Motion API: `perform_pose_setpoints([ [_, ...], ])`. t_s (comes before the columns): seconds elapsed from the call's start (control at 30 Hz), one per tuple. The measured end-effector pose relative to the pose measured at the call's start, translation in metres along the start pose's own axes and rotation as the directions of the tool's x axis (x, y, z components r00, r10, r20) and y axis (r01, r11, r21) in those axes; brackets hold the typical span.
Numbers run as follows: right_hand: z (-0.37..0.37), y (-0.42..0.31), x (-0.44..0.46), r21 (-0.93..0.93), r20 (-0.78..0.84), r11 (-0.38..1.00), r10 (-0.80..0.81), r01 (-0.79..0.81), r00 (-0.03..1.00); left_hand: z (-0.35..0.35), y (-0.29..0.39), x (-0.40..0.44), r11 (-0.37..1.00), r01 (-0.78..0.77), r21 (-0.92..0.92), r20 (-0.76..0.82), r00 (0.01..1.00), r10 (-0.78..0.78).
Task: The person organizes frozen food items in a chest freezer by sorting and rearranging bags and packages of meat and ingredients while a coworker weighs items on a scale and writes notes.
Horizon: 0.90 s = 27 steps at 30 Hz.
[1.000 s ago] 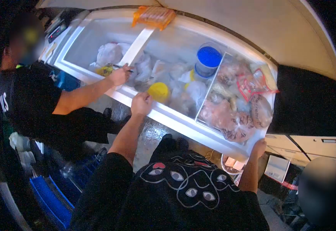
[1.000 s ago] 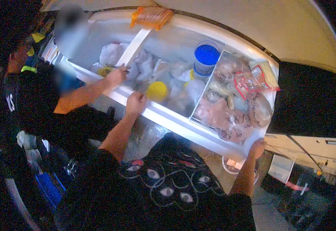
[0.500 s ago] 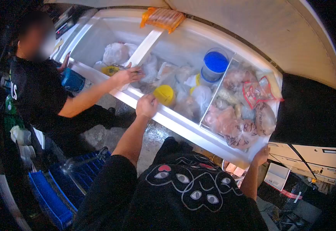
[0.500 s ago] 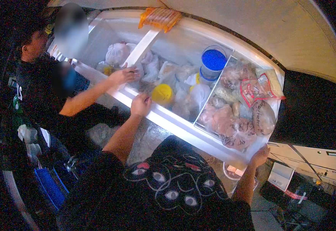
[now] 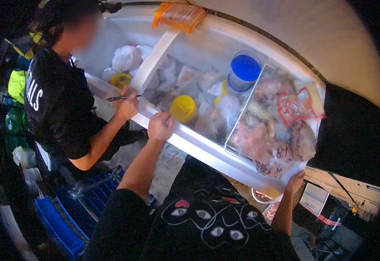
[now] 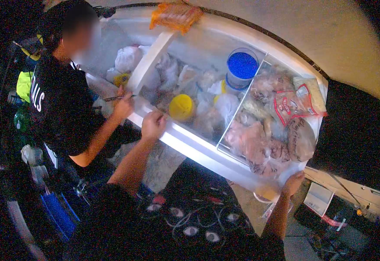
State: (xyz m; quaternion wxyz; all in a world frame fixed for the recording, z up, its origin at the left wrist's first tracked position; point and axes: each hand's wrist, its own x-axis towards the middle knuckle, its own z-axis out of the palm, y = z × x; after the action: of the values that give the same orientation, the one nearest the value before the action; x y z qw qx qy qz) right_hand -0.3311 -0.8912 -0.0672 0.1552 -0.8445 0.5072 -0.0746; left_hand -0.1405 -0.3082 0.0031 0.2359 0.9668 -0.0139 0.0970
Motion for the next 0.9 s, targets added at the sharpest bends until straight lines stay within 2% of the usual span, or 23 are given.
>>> perform_pose_setpoints([
  [0.13, -0.028, -0.038, -0.018, 0.018, 0.075, 0.998, 0.055, -0.056, 0.996, 0.006, -0.004, -0.002, 0.996, -0.089, -0.021, -0.105, 0.991, 0.086],
  [0.17, -0.029, -0.04, -0.018, 0.047, 0.088, 0.997, 0.062, -0.067, 0.994, 0.006, -0.004, -0.001, 0.999, -0.041, -0.036, -0.041, 0.998, 0.04],
  [0.2, -0.028, -0.037, -0.019, 0.073, 0.104, 0.994, 0.071, -0.078, 0.992, 0.005, -0.003, 0.0, 0.998, -0.052, -0.033, -0.042, 0.998, 0.051],
  [0.3, -0.009, -0.016, -0.012, 0.121, -0.092, 0.99, -0.058, 0.069, 0.994, 0.007, -0.007, 0.002, 0.998, -0.066, -0.024, -0.02, 0.998, 0.065],
  [0.4, -0.004, -0.001, -0.002, 0.156, -0.003, 0.988, -0.005, 0.006, 1.0, 0.011, -0.009, 0.002, 0.992, -0.122, 0.004, -0.084, 0.989, 0.122],
  [0.5, 0.005, 0.022, 0.009, 0.032, -0.022, 0.999, -0.041, 0.041, 0.999, 0.008, -0.008, 0.003, 0.997, -0.075, 0.002, -0.005, 0.997, 0.075],
  [0.57, 0.006, 0.034, 0.008, -0.091, -0.024, 0.979, -0.186, 0.183, 0.982, 0.007, -0.005, 0.003, 0.994, -0.108, -0.016, -0.05, 0.993, 0.107],
  [0.63, 0.008, 0.041, 0.014, -0.129, -0.007, 0.959, -0.256, 0.253, 0.967, 0.009, -0.004, 0.006, 0.993, -0.117, -0.017, -0.078, 0.99, 0.115],
  [0.7, 0.005, 0.054, 0.018, -0.093, 0.037, 0.965, -0.241, 0.244, 0.97, 0.009, -0.005, 0.004, 0.995, -0.099, 0.006, -0.065, 0.993, 0.099],
  [0.77, 0.004, 0.079, 0.02, -0.257, 0.031, 0.904, -0.345, 0.341, 0.938, 0.01, -0.005, 0.005, 0.996, -0.09, 0.017, -0.034, 0.995, 0.091],
  [0.83, 0.002, 0.093, 0.022, -0.588, 0.039, 0.652, -0.568, 0.479, 0.822, 0.007, -0.006, 0.009, 0.995, -0.104, -0.003, 0.037, 0.994, 0.104],
  [0.87, 0.0, 0.088, 0.024, -0.33, -0.03, 0.869, -0.399, 0.368, 0.916, 0.006, -0.004, 0.011, 0.996, -0.085, -0.001, 0.046, 0.995, 0.085],
  [0.9, -0.005, 0.077, 0.024, -0.035, -0.008, 0.979, -0.2, 0.2, 0.98, 0.005, -0.002, 0.013, 0.998, -0.066, 0.004, 0.054, 0.996, 0.066],
])
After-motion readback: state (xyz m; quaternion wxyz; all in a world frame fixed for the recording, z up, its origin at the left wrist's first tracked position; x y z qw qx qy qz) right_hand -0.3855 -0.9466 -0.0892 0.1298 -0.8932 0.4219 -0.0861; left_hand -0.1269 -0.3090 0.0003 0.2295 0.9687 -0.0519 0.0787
